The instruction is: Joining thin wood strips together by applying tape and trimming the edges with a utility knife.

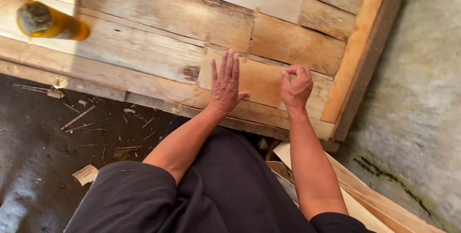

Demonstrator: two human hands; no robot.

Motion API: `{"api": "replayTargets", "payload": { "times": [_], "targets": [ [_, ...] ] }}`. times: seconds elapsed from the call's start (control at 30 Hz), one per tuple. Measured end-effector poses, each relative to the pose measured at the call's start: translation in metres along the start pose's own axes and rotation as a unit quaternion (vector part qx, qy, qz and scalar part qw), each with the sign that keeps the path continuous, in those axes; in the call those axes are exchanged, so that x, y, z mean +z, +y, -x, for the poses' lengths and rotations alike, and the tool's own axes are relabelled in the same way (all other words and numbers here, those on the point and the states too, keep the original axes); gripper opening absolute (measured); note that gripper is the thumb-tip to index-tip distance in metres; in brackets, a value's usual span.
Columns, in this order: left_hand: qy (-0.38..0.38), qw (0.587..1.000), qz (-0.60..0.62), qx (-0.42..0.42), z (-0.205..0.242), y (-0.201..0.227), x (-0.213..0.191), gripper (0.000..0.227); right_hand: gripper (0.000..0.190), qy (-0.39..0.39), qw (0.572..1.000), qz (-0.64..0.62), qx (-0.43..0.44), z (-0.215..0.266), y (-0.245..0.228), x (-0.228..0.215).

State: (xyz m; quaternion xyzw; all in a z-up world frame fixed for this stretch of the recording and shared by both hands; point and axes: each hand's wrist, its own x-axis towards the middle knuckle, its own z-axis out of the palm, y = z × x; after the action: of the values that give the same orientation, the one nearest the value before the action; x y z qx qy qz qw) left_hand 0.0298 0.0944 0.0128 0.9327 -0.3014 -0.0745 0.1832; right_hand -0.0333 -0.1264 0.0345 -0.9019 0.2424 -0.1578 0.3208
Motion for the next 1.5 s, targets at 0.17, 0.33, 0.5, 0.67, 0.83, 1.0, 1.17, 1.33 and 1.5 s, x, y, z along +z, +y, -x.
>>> {"api": "replayTargets", "payload": {
  "times": [0.17,0.33,0.5,0.67,0.83,1.0,1.17,1.33,1.5],
  "targets": [
    [0.068,0.996,-0.018,-0.059,0.030,-0.069,-0.001,0.143,0.021,-0.129,0.981,-0.009,-0.145,-0.008,-0.056,0.055],
    [0.127,0.983,-0.023,-0.132,0.044,-0.120,-0.011,0.142,0.034,-0.219,0.902,0.107,-0.356,0.009,-0.112,0.111],
    [0.187,0.966,0.037,-0.176,0.037,-0.149,-0.019,0.138,0.059,-0.234,0.873,0.209,-0.374,0.020,-0.129,0.131],
    [0.151,0.970,0.069,-0.177,0.024,-0.153,-0.024,0.144,0.062,-0.254,0.863,0.242,-0.363,0.022,-0.124,0.135],
    [0.086,0.977,0.069,-0.184,0.016,-0.156,-0.028,0.146,0.064,-0.236,0.867,0.255,-0.358,0.032,-0.107,0.145],
    [0.064,0.983,0.061,-0.160,0.012,-0.152,-0.035,0.141,0.069,-0.247,0.893,0.192,-0.324,0.039,-0.094,0.155],
    [0.077,0.986,0.072,-0.131,0.012,-0.147,-0.031,0.139,0.071,-0.266,0.901,0.173,-0.296,0.039,-0.094,0.153],
    [0.087,0.986,0.035,-0.140,0.011,-0.157,-0.031,0.141,0.068,-0.237,0.909,0.135,-0.314,0.016,-0.122,0.141],
    [0.072,0.978,0.066,-0.182,0.006,-0.159,-0.037,0.149,0.018,-0.150,0.923,0.166,-0.312,-0.051,-0.122,0.194]
  ]
}}
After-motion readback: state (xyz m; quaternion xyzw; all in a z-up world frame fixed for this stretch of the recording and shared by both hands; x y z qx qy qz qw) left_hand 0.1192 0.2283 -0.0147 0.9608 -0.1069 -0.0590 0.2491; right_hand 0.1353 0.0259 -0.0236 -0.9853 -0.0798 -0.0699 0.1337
